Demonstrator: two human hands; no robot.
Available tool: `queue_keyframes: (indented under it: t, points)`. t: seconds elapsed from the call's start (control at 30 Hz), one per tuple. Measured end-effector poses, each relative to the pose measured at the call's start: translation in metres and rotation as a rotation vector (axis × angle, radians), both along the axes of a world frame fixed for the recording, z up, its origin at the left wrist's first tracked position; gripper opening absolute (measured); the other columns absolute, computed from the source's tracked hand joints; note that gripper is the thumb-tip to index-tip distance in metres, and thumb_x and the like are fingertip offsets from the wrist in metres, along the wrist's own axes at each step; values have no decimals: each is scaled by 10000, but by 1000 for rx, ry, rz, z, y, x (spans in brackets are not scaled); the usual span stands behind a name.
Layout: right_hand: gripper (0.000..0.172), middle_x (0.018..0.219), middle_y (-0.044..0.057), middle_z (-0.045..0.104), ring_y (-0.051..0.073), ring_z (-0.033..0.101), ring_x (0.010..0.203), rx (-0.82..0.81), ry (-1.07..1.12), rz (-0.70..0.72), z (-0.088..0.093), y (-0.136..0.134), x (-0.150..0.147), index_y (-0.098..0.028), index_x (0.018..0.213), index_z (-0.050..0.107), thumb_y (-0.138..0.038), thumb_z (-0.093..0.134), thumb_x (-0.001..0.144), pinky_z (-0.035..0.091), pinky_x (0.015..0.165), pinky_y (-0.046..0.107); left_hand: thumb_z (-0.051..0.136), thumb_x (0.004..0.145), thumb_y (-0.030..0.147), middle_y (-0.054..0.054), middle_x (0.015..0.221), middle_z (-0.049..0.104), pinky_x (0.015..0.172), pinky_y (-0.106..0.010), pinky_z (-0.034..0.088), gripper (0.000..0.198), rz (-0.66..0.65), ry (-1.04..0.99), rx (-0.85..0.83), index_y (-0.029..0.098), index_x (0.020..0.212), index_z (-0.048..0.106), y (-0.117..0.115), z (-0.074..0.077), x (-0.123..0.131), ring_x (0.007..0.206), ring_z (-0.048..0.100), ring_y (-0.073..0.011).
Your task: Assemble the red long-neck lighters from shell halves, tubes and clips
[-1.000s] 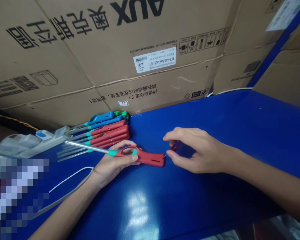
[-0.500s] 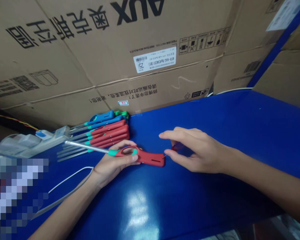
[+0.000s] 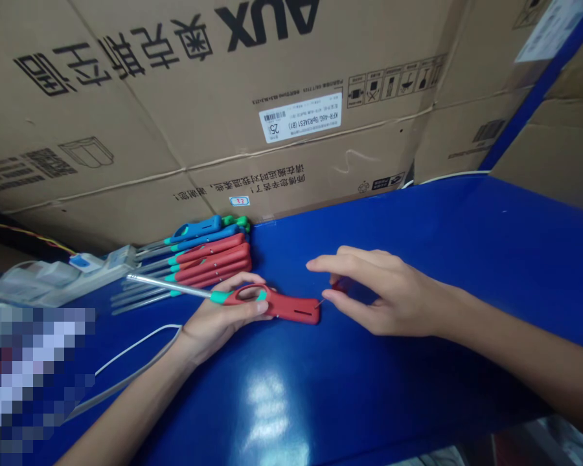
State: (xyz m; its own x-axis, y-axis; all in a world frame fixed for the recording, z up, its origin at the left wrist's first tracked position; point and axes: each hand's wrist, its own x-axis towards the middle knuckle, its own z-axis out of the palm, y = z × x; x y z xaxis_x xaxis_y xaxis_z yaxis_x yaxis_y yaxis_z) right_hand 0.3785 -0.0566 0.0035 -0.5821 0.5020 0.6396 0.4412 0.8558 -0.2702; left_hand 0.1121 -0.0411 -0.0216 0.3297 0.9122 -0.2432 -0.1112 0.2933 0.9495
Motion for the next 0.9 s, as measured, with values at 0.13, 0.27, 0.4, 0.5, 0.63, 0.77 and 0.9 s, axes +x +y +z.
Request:
queue_keyframes:
  t: [0.13,0.27,0.4,0.5,0.63,0.77,0.9]
  points:
    - [241,856,26,641,117,565,664,35,-28,-15,0,0,0,-166,1122,562,-148,561,881,455,632,250,835,621,99,-43,886,712,716,-290,617,346,6,8,1,158,912,656,0,-1,-1,816,692,-176]
    - [251,822,27,610,131,547,679,23,-30,4,2,0,0,-161,1110,548,-137,542,860,450,623,264,839,616,107,-46,894,713,726,-297,618,352,8,9,-2,155,913,655,-1,-1,-2,817,694,-177]
    - [329,893,56,585,143,541,734,-56,-40,39,5,-3,0,-136,1124,530,-68,514,803,466,656,277,837,627,113,-50,905,717,749,-313,617,355,0,11,-1,159,924,649,-1,-1,-2,841,697,-186]
    - [379,955,63,596,143,558,752,-76,-54,35,5,-5,1,-148,1202,499,-66,509,831,477,666,274,835,628,107,-53,907,720,743,-310,618,351,-1,6,2,157,920,647,-1,-1,-1,845,696,-187]
    - [341,997,61,635,159,606,792,-16,-84,-8,3,-3,2,-193,1244,485,-168,528,906,488,669,278,830,633,102,-48,905,719,729,-292,618,341,-2,-6,1,156,916,648,-1,-2,-1,829,697,-178]
    - [248,935,51,673,171,627,779,37,-106,-25,3,-1,3,-180,1171,529,-242,529,930,496,693,299,831,632,107,-49,920,718,725,-288,619,347,-1,-7,-3,162,919,644,-1,-3,-2,840,699,-182]
    - [249,868,51,625,166,593,752,12,-105,-18,6,-2,2,-147,1134,541,-172,525,886,477,659,290,833,633,109,-55,939,714,742,-297,619,361,0,11,-5,163,932,638,0,-3,-3,863,695,-185]
